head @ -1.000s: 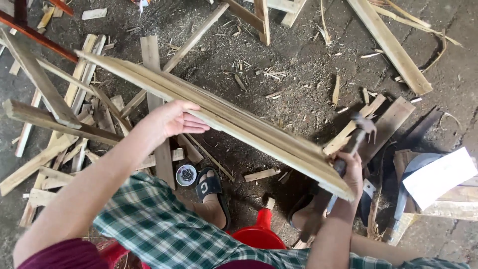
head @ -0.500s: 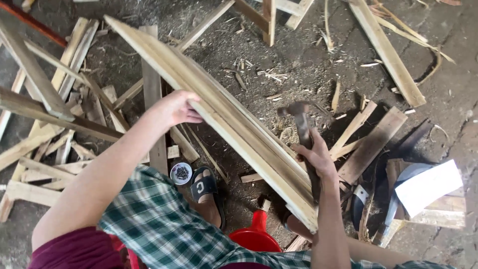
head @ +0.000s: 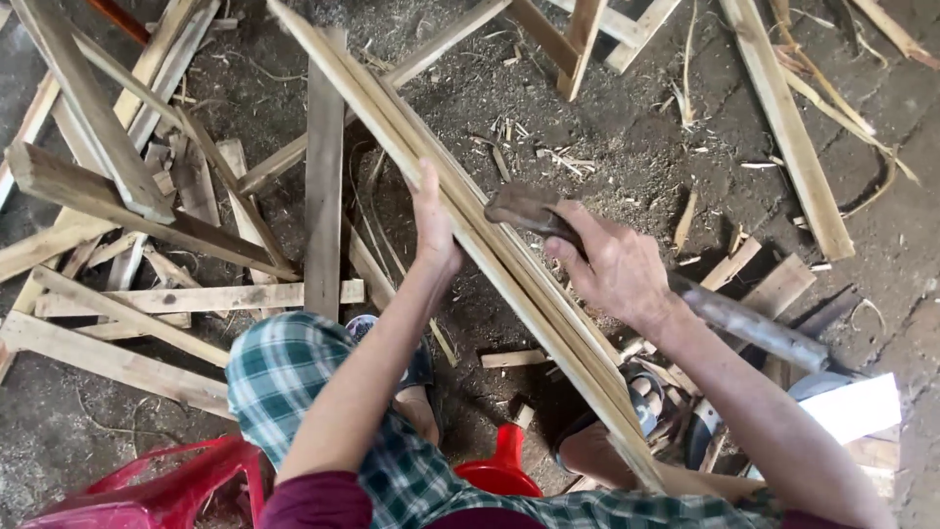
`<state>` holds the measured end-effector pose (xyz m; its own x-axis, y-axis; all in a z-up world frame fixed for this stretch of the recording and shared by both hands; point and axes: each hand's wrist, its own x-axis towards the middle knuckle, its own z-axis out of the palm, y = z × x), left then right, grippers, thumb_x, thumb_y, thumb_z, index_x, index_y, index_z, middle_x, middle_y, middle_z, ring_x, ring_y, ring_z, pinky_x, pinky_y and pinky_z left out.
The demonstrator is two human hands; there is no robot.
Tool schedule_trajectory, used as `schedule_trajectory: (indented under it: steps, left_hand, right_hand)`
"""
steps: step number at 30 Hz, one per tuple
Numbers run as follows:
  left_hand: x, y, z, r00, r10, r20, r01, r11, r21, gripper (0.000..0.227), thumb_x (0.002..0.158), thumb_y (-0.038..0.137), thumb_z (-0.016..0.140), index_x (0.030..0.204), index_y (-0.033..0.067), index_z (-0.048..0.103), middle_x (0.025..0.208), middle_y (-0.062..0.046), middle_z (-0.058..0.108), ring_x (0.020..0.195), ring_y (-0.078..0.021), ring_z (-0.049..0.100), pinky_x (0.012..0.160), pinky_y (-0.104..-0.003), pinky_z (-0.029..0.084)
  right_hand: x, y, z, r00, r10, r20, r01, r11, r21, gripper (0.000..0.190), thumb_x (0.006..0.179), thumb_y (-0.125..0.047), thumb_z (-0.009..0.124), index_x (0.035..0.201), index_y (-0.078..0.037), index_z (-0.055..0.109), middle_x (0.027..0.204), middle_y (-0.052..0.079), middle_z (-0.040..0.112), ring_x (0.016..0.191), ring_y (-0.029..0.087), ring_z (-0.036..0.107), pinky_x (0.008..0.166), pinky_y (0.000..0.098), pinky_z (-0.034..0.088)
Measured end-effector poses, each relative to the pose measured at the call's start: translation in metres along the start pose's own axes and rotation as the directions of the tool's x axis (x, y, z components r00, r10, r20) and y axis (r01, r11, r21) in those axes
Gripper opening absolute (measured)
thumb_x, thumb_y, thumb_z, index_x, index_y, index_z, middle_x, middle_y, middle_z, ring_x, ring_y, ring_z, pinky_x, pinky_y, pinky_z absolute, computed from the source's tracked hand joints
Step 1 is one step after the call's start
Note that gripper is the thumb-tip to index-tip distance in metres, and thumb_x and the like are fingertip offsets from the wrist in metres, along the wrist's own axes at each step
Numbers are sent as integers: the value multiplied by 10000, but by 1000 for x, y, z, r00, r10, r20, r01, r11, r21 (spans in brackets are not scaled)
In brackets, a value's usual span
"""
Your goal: Assembling a wooden panel by hammering nails into several wooden planks.
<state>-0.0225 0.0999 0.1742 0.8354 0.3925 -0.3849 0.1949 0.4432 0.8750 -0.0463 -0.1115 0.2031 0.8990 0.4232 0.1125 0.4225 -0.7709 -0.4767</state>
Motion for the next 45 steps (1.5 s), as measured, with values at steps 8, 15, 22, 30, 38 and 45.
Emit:
schedule_trajectory:
  steps: [8, 15, 22, 30, 38, 45]
  left_hand:
    - [31, -26, 8, 991, 134, 6, -134, 989, -68, 975, 982, 530, 586, 1610, 297, -122, 1679, -202, -130, 1543, -422, -12, 1245, -556, 102]
    - [16, -7, 12, 994, 108, -16, -107, 993, 54, 1110, 877, 696, 584, 1613, 247, -115, 1666, -252, -132, 1531, -474, 0, 1223, -627, 56]
    - [22, -26, 1, 996, 84, -35, -82, 995, 64, 1101, 900, 691, 579, 1621, 205, -98, 1665, -259, -114, 1531, -471, -39, 1217, -622, 36]
    - [30, -40, -5, 996, 91, -14, -92, 995, -40, 989, 971, 612, 551, 1621, 212, -78, 1680, -213, -78, 1548, -410, -1, 1254, -561, 57]
    - [20, -28, 1, 999, 45, -7, -45, 999, -14, 1068, 930, 687, 537, 1613, 177, -107, 1667, -250, -105, 1538, -442, -40, 1244, -574, 25]
    - [22, -24, 9, 1000, 5, -29, -3, 998, 61, 1086, 906, 740, 499, 1614, 188, -112, 1671, -236, -110, 1536, -446, -52, 1238, -578, 22]
  right_hand:
    - [-9, 32, 41, 998, 25, -61, -15, 989, 146, 319, 1007, -379, 608, 1236, -170, 679, 892, 135, 744, 726, 371, 738, 608, 478, 590]
    - [-8, 23, 31, 988, 69, -137, -46, 985, 165, 311, 961, -345, 664, 1248, -238, 721, 839, 78, 724, 739, 318, 740, 594, 431, 599]
    - [2, 4, 21, 994, 22, -111, -10, 995, 103, 301, 967, -279, 662, 1233, -147, 713, 752, 104, 692, 641, 316, 731, 559, 459, 593]
    - [5, 24, 54, 991, -17, -132, 29, 996, 87, 389, 953, -274, 666, 1330, -179, 656, 716, 79, 670, 654, 311, 736, 557, 459, 593]
    - [2, -12, 9, 997, 0, -76, 2, 1000, 23, 309, 955, -279, 667, 1226, -137, 708, 750, 112, 681, 616, 312, 725, 547, 446, 584]
    - [-13, -18, 0, 983, 29, -182, -21, 998, 51, 409, 1026, -383, 533, 1324, -149, 688, 735, 82, 663, 581, 241, 704, 526, 342, 589]
